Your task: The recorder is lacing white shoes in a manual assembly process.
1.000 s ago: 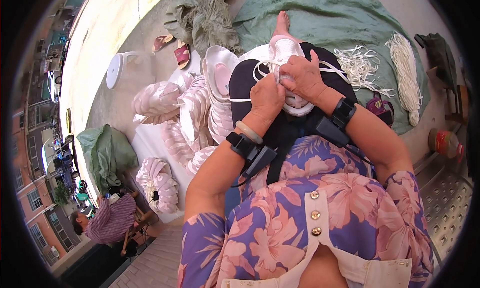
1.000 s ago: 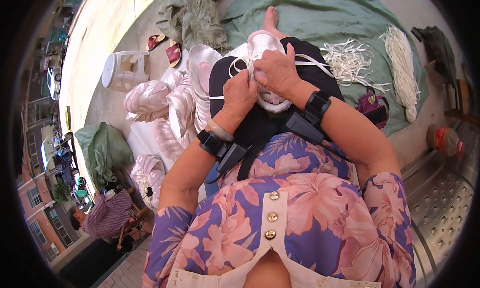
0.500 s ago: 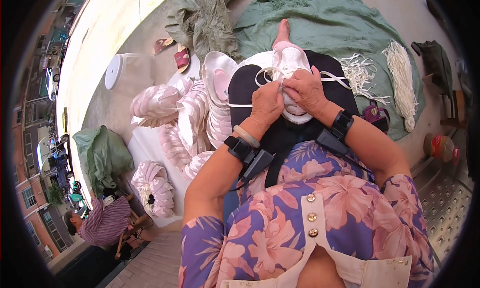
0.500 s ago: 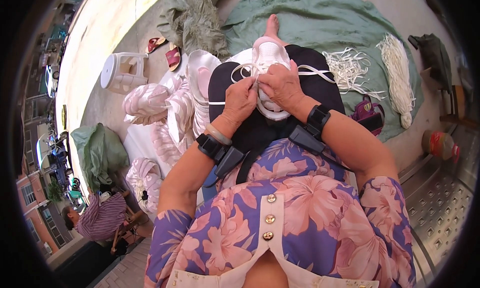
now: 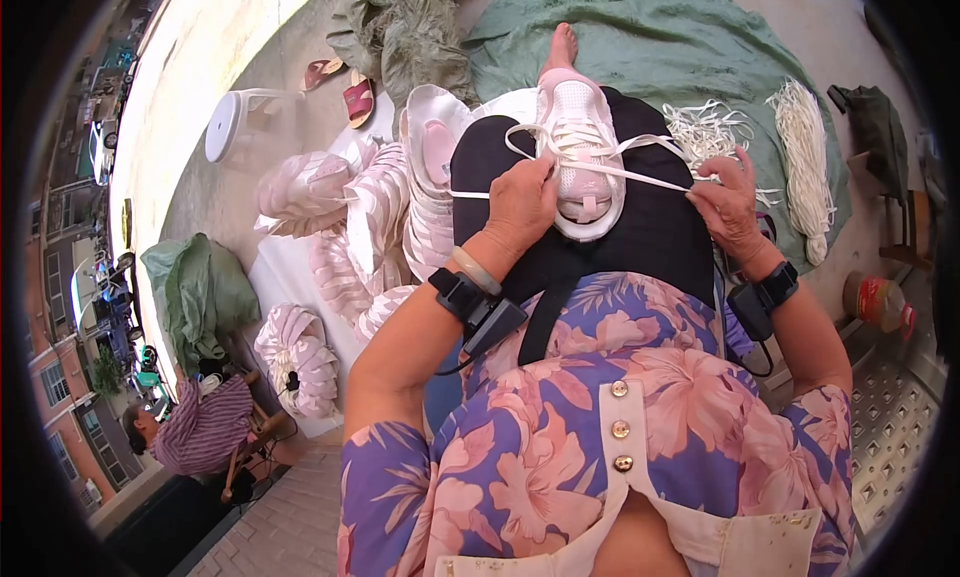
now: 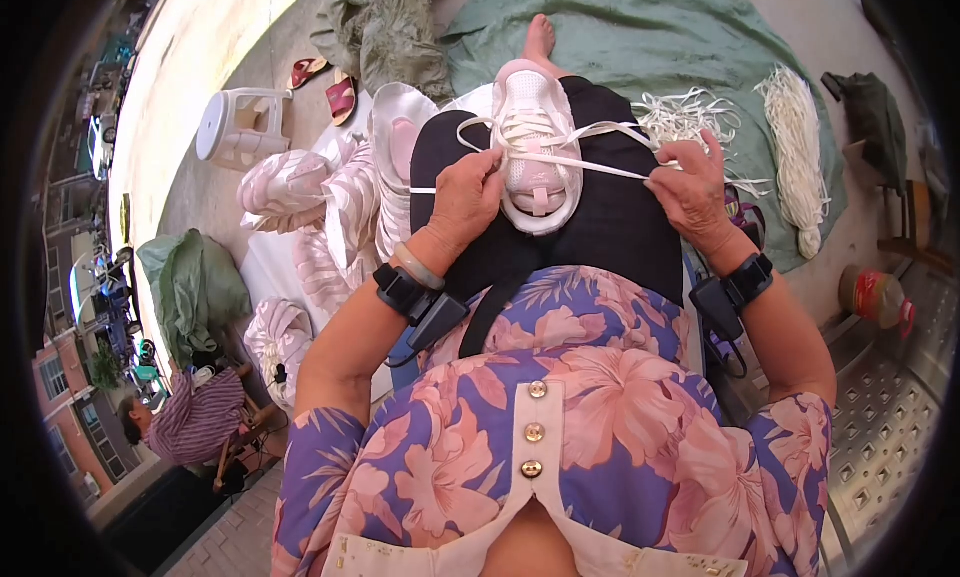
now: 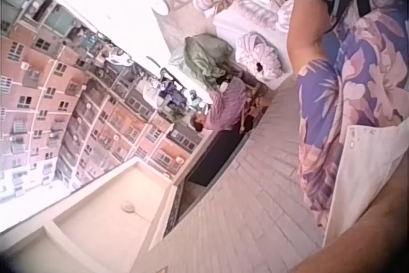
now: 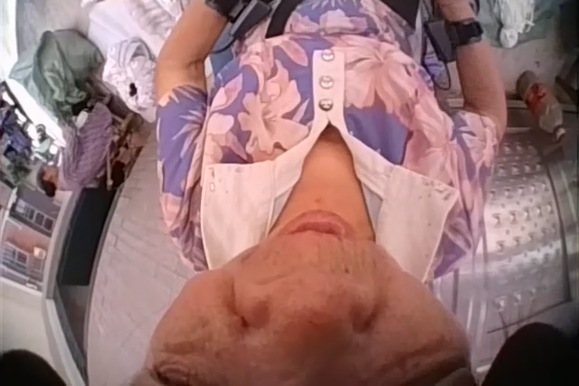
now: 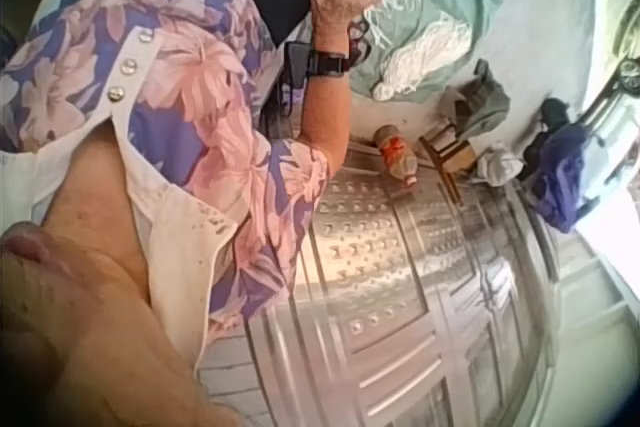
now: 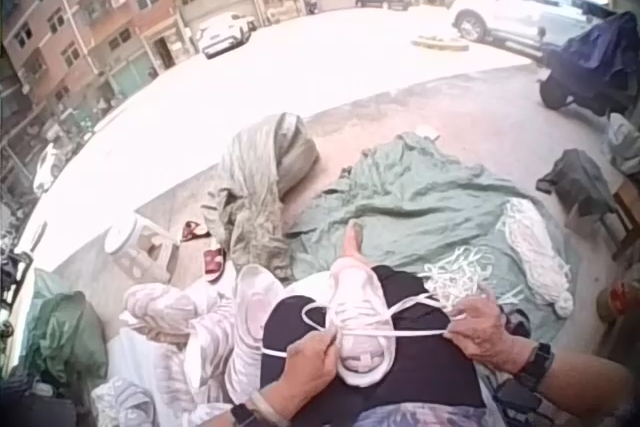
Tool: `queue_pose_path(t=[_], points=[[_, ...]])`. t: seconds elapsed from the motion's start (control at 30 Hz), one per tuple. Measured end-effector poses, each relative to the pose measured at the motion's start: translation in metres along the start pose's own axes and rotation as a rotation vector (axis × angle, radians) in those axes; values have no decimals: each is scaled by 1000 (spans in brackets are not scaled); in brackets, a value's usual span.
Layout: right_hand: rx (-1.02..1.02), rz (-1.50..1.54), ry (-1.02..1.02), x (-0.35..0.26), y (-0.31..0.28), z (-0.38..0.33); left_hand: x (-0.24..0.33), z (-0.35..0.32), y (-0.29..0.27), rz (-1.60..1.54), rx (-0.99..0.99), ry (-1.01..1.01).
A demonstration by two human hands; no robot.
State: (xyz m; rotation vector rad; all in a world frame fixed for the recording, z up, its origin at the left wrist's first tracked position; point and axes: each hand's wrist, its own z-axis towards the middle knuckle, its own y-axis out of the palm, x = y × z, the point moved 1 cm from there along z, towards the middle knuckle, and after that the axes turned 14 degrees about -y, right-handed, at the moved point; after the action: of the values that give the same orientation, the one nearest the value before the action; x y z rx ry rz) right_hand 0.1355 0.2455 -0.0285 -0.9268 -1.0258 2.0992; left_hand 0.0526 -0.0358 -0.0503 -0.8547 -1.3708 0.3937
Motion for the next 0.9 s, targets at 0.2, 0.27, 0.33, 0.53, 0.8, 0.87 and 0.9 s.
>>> queue_pose_path(t=[0.2,0.27,0.33,0.53,0.8,0.87,0.9], points=[[-130,79,242,10,-21,-87,-7,7,-12,-98,16,-115],[-153,87,205,7,-14,-79,-5,17,-15,-48,115,-138],[-167,68,134,1,-9,-60,-10,29,-14,-34,63,-177],[-37,109,54,-2,17,1,-24,47,4,-214,-127,-392],[-134,176,-71,-16,53,34,-8,27,2,-616,-66,-343],[-51,186,-70,-14,45,29,-14,24,5,-591,-78,-340],[-55,190,-71,-13,39,25,-15,21,6,-569,-94,-334]])
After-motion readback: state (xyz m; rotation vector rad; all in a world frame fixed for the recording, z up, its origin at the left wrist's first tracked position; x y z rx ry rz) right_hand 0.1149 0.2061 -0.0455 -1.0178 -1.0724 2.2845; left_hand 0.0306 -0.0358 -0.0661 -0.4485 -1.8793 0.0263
